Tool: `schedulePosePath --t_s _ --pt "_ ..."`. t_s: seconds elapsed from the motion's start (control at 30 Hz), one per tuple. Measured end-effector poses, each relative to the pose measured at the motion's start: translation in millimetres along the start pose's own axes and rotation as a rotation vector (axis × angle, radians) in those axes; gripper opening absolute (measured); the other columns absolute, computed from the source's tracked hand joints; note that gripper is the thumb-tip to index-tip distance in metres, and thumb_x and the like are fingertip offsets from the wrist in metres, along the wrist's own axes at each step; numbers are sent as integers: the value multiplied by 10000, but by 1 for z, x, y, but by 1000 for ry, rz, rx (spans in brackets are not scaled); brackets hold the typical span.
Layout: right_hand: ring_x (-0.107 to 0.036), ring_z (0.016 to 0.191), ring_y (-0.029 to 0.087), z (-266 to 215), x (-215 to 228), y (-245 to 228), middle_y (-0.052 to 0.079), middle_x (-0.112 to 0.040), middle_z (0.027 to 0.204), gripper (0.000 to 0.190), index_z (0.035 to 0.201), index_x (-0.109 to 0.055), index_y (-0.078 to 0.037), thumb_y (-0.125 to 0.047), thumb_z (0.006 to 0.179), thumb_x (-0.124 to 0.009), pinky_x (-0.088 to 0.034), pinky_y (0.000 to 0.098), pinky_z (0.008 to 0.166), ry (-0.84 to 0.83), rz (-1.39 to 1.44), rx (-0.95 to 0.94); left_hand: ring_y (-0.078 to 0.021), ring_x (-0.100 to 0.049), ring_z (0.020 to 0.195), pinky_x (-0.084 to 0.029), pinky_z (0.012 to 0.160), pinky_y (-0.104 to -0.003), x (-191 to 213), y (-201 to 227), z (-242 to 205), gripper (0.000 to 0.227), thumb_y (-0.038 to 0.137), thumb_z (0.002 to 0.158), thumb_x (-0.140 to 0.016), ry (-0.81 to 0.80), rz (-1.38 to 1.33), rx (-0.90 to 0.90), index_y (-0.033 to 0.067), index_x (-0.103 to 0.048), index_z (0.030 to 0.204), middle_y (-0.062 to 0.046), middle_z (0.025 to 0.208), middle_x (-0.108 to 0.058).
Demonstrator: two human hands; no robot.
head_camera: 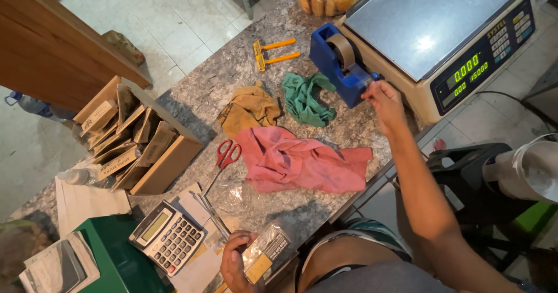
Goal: The person organizes cardboard pieces on a counter, then picks up a small box and uses scissors to cut its plastic wrapping. They use a tape dispenser to seal the box and place it on the counter. Finally, they pick up two boxes of tea bags and place them on the counter.
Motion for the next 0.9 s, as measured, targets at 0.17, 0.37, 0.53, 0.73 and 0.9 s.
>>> schedulePosePath --t_s 0.17,0.37,0.53,0.73,0.9 --pt "-581 885 174 2 0 15 27 -555 866 197 893 -577 -102 -164 1079 -586 -467 279 868 -58 237 104 -334 -665 972 -623 846 -443 -2 5 -1 426 308 1030 -450 34 -43 -27 -48 -673 964 -213 992 -647" --pt "-530 1002 129 -13 -15 5 -4 -529 933 215 836 -552 -155 -206 1006 -672 -419 293 1024 -191 575 225 -307 -667 994 -595 852 -412 -5 13 -4 442 288 1045 -384 43 84 5 -36 -677 976 -200 1001 -677" --pt "-574 1054 164 -21 -22 -5 14 -611 1028 152 845 -580 -156 -205 985 -615 -422 334 1087 -246 648 121 -316 -668 992 -569 842 -393 -1 9 -5 442 308 1042 -406 99 57 -20 -42 -667 971 -208 995 -673" --pt "-592 915 204 -22 11 30 69 -573 978 210 1010 -592 -58 -236 1104 -530 -513 358 903 -41 232 42 -315 -665 1009 -576 856 -395 -3 13 -8 442 298 1058 -383 112 80 -33 -39 -661 990 -206 1006 -670" --pt "-667 839 222 -32 27 -8 71 -694 885 456 931 -678 -100 -495 1071 -498 -515 347 769 66 -547 66 -320 -679 1005 -579 856 -401 6 -4 -8 441 303 1065 -385 106 67 -18 -33 -664 1002 -207 1023 -676"
Point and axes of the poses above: each hand's wrist, its own z-axis towards the middle knuckle, its own x-axis out of the back of the hand, y = z × x, the point moved 10 cm from there along z, towards the middle knuckle
